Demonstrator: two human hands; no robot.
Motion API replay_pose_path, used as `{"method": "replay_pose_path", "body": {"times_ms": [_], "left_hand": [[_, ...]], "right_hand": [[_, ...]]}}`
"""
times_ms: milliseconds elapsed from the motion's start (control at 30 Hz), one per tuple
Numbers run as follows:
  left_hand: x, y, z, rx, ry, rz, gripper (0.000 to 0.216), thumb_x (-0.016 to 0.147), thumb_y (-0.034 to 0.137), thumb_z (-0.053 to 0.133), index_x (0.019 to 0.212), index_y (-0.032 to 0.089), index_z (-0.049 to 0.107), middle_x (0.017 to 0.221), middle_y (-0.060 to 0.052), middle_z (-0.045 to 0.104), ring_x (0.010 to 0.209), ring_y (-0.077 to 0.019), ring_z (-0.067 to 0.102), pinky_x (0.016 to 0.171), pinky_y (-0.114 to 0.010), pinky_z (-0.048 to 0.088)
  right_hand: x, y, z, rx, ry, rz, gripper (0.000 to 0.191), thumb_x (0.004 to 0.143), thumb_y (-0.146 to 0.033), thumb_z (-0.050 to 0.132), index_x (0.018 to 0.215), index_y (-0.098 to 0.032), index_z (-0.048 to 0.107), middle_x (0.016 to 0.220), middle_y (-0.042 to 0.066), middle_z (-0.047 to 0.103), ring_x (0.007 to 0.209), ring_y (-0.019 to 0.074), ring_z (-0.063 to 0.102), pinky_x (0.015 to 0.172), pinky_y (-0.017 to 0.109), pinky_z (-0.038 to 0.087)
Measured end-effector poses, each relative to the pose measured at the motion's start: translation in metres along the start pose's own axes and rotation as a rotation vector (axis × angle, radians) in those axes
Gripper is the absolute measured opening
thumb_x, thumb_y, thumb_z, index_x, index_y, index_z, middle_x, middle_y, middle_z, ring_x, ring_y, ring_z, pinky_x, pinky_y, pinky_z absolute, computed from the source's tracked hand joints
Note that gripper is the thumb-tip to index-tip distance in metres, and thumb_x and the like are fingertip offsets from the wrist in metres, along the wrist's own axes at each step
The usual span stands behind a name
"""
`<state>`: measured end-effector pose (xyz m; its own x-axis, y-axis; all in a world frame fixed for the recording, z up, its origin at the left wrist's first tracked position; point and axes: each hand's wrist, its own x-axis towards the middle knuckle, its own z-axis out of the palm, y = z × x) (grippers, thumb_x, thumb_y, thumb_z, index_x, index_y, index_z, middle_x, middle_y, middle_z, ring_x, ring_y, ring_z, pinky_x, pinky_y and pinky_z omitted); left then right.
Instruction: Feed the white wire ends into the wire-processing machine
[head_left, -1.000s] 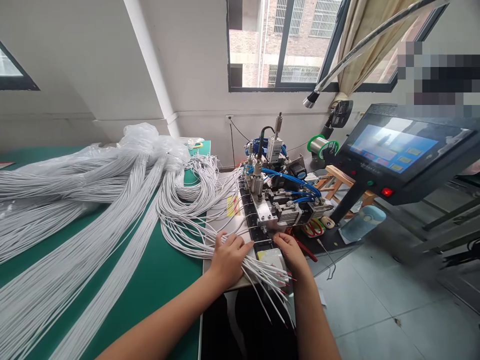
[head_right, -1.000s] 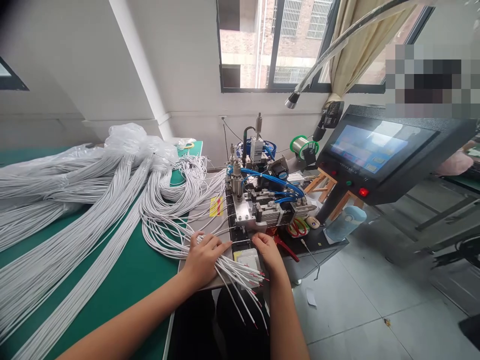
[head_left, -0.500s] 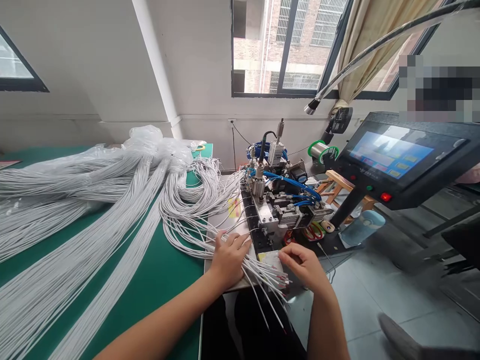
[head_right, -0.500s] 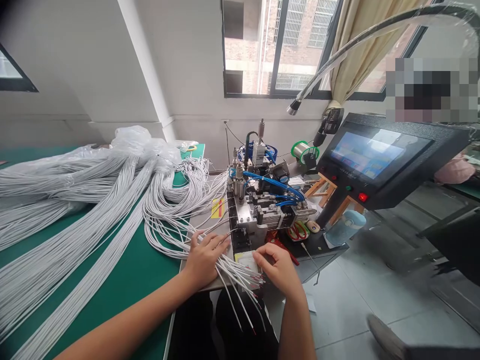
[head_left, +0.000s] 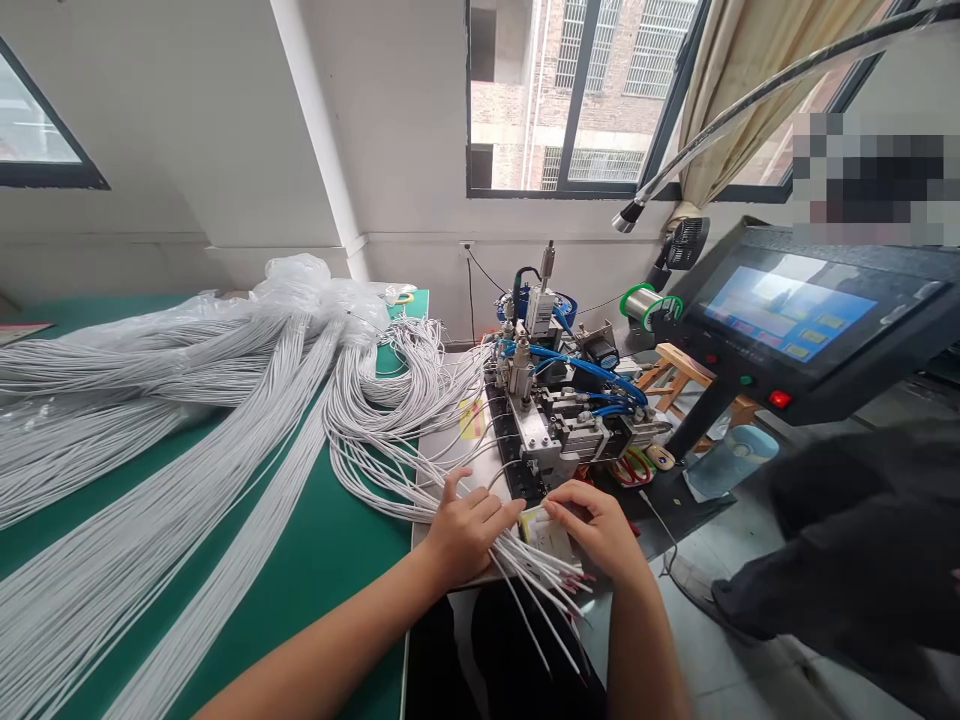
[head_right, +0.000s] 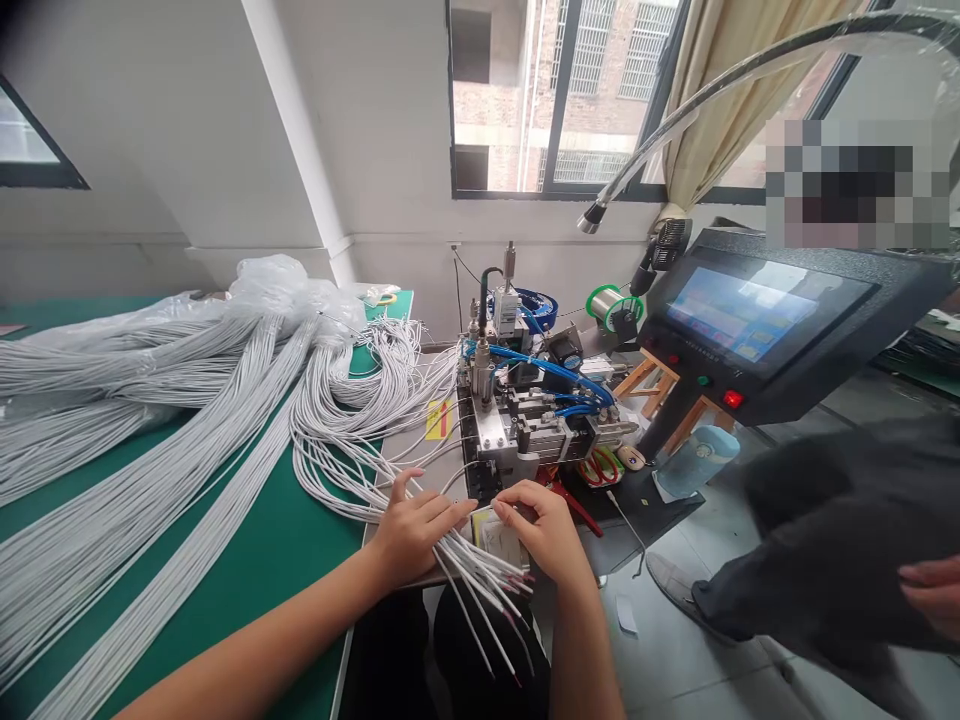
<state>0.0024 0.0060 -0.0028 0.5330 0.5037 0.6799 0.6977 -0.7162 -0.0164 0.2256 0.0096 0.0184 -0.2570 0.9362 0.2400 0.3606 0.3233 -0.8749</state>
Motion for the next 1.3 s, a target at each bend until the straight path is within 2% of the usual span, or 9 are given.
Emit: {"method": "replay_pose_path", "body": {"times_ms": [167,300,467,567,733,867,967,1167,1300], "left_hand": [[0.002,0.003,-0.005,0.051,0.096,-0.098,0.027,0.09,0.016,0.05,0.112,0.023,0.064,0.084,0.002,0.071,0.073,-0.0121,0.061,0.102,-0.041,0.024],[0.0,0.001,0.002,0.014,0.112,-0.102,0.028,0.089,0.009,0.044,0.102,0.021,0.066,0.08,0.001,0.07,0.073,-0.0125,0.061,0.102,-0.042,0.022],[-0.002,-0.002,0.01,-0.044,0.105,-0.066,0.025,0.086,0.009,0.047,0.098,0.022,0.065,0.076,0.004,0.069,0.071,-0.0117,0.061,0.105,-0.042,0.021],[-0.002,-0.002,0.01,-0.041,0.096,-0.064,0.027,0.086,0.008,0.046,0.097,0.023,0.065,0.074,0.004,0.068,0.069,-0.0116,0.061,0.106,-0.043,0.02],[-0.001,-0.002,0.007,-0.028,0.04,-0.071,0.033,0.087,0.007,0.042,0.105,0.025,0.064,0.073,0.003,0.066,0.069,-0.0121,0.059,0.106,-0.043,0.02],[-0.001,-0.003,0.007,0.009,-0.026,-0.081,0.041,0.082,0.004,0.043,0.109,0.027,0.064,0.075,0.003,0.063,0.072,-0.0125,0.058,0.105,-0.043,0.02],[-0.002,-0.003,0.009,0.019,-0.06,-0.107,0.043,0.08,0.004,0.046,0.111,0.029,0.063,0.078,0.002,0.062,0.075,-0.0139,0.057,0.104,-0.045,0.02],[-0.001,-0.003,0.011,-0.01,-0.119,-0.154,0.049,0.077,0.004,0.048,0.116,0.03,0.062,0.087,-0.002,0.063,0.084,-0.0183,0.056,0.101,-0.049,0.021],[0.001,-0.002,0.009,-0.025,-0.152,-0.162,0.053,0.075,0.003,0.048,0.12,0.028,0.061,0.09,-0.003,0.063,0.087,-0.0197,0.055,0.099,-0.05,0.022]], "right_hand": [[0.01,0.015,0.005,0.133,0.152,0.084,0.026,0.082,-0.042,0.067,0.077,-0.017,0.069,0.077,0.004,0.065,0.068,0.0176,0.056,0.062,0.027,0.042],[0.015,0.021,0.01,0.226,0.234,0.116,0.028,0.076,-0.044,0.072,0.074,-0.017,0.069,0.074,0.004,0.064,0.068,0.0175,0.055,0.065,0.027,0.042],[0.016,0.023,0.015,0.316,0.178,0.083,0.029,0.077,-0.043,0.071,0.068,-0.016,0.066,0.068,0.001,0.06,0.064,0.0151,0.05,0.062,0.026,0.04],[0.017,0.024,0.012,0.295,0.146,0.057,0.029,0.079,-0.043,0.069,0.069,-0.016,0.066,0.07,0.002,0.06,0.066,0.016,0.052,0.063,0.026,0.041],[0.016,0.025,0.004,0.096,0.165,0.02,0.03,0.084,-0.044,0.061,0.072,-0.017,0.065,0.073,0.005,0.062,0.069,0.0191,0.055,0.064,0.028,0.042],[0.018,0.029,0.003,-0.13,0.183,-0.048,0.03,0.089,-0.04,0.054,0.069,-0.018,0.061,0.071,0.005,0.062,0.068,0.0201,0.055,0.067,0.03,0.042],[0.022,0.033,0.004,-0.192,0.163,-0.058,0.03,0.088,-0.038,0.052,0.066,-0.019,0.058,0.068,0.004,0.06,0.066,0.0195,0.054,0.065,0.029,0.042],[0.023,0.039,0.004,-0.131,0.127,0.001,0.028,0.086,-0.035,0.051,0.063,-0.019,0.052,0.063,-0.001,0.051,0.062,0.0165,0.049,0.061,0.026,0.038],[0.024,0.046,0.005,-0.001,0.079,0.07,0.03,0.084,-0.039,0.052,0.062,-0.019,0.048,0.061,-0.003,0.045,0.06,0.0145,0.044,0.059,0.025,0.035]]}}
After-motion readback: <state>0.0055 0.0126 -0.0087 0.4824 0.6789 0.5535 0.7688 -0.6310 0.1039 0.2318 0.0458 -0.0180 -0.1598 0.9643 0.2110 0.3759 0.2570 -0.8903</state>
